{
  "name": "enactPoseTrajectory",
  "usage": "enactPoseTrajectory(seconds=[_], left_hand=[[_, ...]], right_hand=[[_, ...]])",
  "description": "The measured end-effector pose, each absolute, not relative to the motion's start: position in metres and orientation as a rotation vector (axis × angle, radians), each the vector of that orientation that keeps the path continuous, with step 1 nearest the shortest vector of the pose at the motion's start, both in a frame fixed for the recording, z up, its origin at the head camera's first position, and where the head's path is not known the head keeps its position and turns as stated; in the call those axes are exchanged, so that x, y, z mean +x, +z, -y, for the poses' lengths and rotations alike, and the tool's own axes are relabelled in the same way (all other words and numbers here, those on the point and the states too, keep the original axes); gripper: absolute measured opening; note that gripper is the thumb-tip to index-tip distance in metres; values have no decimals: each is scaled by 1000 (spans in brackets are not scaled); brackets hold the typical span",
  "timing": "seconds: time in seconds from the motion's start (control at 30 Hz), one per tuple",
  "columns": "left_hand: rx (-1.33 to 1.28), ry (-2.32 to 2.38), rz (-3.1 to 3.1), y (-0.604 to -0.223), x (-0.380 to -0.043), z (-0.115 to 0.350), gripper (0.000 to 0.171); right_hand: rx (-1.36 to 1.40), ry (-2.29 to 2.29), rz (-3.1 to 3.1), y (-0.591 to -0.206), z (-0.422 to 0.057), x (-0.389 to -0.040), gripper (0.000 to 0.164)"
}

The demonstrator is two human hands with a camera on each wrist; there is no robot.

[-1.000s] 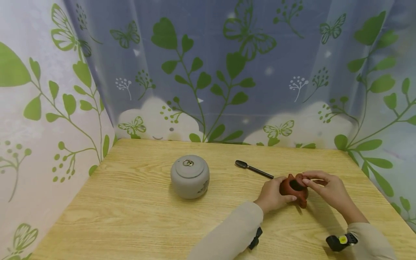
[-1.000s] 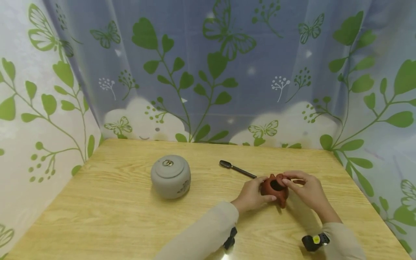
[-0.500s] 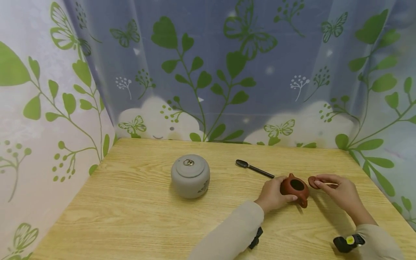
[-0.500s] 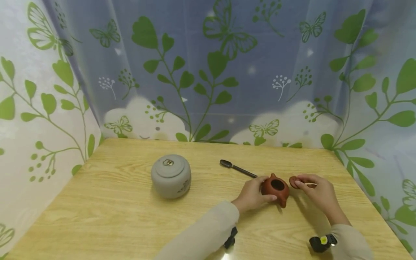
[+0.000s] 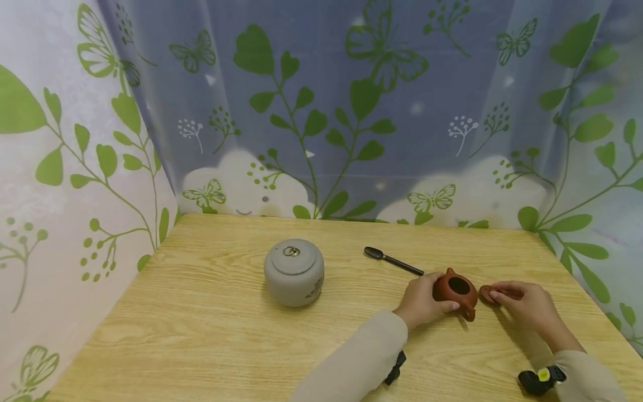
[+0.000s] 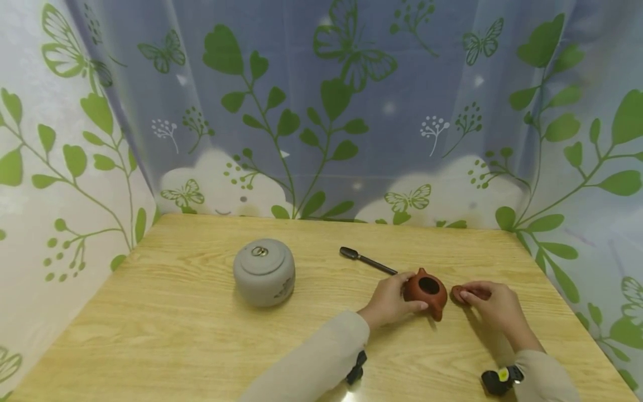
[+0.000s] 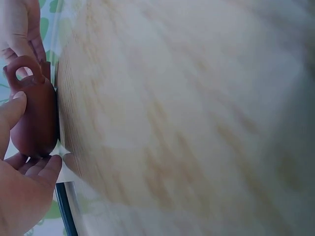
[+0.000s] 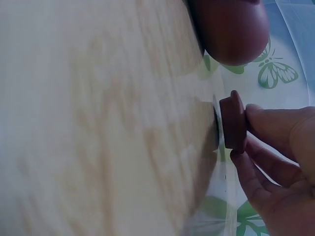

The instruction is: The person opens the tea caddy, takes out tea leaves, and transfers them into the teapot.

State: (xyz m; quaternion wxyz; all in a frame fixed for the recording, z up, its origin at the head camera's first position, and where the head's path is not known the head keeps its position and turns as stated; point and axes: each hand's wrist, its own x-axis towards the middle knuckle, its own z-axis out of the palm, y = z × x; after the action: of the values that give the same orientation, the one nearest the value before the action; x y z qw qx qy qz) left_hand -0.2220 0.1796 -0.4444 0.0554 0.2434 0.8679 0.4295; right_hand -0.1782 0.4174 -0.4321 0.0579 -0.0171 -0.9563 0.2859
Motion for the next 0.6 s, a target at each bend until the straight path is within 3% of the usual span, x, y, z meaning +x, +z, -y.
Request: enactPoseTrajectory(seconds=[0.6], left_hand=[[693,1279,-2629,-442,-221,-180,65]], right_hand=[[-52,861,2920,-434,-417,-179,39]])
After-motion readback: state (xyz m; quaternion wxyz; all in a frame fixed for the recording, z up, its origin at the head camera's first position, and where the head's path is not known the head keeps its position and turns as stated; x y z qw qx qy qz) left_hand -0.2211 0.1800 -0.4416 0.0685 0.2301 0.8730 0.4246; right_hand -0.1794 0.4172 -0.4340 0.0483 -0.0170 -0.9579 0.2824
